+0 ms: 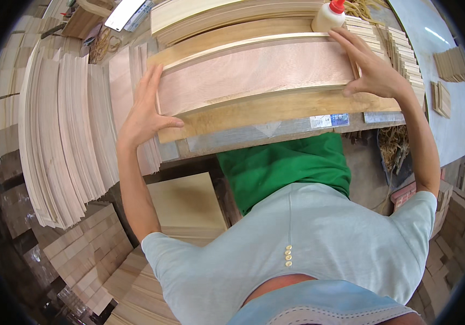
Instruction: Gluing and assembling thin wooden sheets to form rectangular boxes at a manufacturing workbench.
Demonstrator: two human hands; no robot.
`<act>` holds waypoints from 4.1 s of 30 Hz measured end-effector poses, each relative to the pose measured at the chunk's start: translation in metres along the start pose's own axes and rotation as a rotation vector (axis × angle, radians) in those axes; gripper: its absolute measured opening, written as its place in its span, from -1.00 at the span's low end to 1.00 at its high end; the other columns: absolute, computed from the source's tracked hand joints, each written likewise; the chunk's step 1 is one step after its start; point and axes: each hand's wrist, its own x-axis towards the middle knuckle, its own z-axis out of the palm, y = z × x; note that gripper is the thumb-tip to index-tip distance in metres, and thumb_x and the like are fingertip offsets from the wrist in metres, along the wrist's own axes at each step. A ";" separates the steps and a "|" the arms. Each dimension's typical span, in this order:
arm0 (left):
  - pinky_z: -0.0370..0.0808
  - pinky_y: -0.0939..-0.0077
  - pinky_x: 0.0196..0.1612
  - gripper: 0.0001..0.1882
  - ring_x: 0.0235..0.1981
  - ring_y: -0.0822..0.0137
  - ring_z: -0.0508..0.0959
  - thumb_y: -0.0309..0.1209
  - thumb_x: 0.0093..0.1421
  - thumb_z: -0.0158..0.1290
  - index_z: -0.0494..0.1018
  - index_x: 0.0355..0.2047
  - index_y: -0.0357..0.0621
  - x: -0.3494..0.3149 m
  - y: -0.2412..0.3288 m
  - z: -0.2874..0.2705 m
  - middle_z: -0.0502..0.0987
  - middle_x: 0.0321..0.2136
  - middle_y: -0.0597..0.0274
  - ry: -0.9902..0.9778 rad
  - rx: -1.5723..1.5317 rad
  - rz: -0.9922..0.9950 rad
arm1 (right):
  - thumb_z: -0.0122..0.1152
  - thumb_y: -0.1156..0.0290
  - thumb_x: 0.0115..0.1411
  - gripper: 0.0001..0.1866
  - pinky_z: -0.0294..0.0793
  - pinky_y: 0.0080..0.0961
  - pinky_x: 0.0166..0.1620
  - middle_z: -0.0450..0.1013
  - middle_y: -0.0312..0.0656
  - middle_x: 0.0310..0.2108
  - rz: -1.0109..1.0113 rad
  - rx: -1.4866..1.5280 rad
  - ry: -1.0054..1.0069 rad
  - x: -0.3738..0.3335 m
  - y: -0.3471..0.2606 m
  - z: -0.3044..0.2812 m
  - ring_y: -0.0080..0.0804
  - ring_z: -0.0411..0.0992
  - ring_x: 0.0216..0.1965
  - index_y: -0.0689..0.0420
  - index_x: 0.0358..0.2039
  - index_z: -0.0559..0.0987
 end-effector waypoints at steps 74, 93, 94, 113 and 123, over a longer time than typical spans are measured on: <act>0.13 0.21 0.30 0.04 0.26 0.13 0.20 -0.25 -0.07 0.24 -0.10 0.34 -0.20 -0.071 -0.005 0.039 0.20 0.23 0.04 0.261 -1.213 -0.141 | 0.27 0.26 0.05 -0.02 -0.05 -0.37 0.35 0.04 -0.06 0.33 0.207 1.483 0.087 -0.057 -0.014 0.019 -0.31 0.03 0.33 0.24 0.36 -0.07; 0.09 0.30 0.30 0.29 0.29 0.18 0.12 -0.56 -0.27 0.32 -0.27 0.39 0.03 -0.043 -0.014 0.050 0.02 0.32 0.17 0.128 -0.743 -0.216 | 0.36 0.41 -0.04 0.09 0.00 -0.31 0.37 -0.07 -0.16 0.38 0.101 0.661 0.046 -0.045 0.010 0.005 -0.29 -0.04 0.37 -0.02 0.40 -0.15; 0.03 0.27 0.32 0.26 0.31 0.15 0.10 -0.43 -0.23 0.34 -0.26 0.39 -0.04 -0.046 -0.017 0.046 -0.02 0.34 0.15 0.187 -0.760 -0.124 | 0.37 0.33 0.02 0.04 0.04 -0.32 0.35 -0.04 -0.14 0.37 0.049 0.713 0.081 -0.048 0.014 -0.004 -0.30 -0.01 0.36 0.03 0.39 -0.09; -0.02 0.21 0.34 -0.27 0.33 0.15 0.11 -0.45 0.06 0.19 0.17 0.24 -0.28 -0.073 0.033 0.037 0.17 0.28 0.04 0.474 -0.435 -0.150 | 0.19 0.36 0.02 -0.75 0.49 -0.22 -0.18 0.55 0.11 -0.35 0.636 -0.268 0.500 0.103 0.188 -0.031 -0.04 0.53 -0.27 0.24 -0.32 0.60; 0.05 0.19 0.31 -0.31 0.29 0.05 0.16 -0.51 0.00 0.22 0.27 0.18 -0.20 -0.038 0.083 0.042 0.24 0.23 0.01 0.365 -0.079 0.051 | 0.25 0.35 0.02 -0.68 0.48 -0.42 -0.24 0.56 -0.10 -0.46 0.488 0.127 0.731 0.082 0.191 -0.079 -0.35 0.51 -0.41 0.28 -0.24 0.62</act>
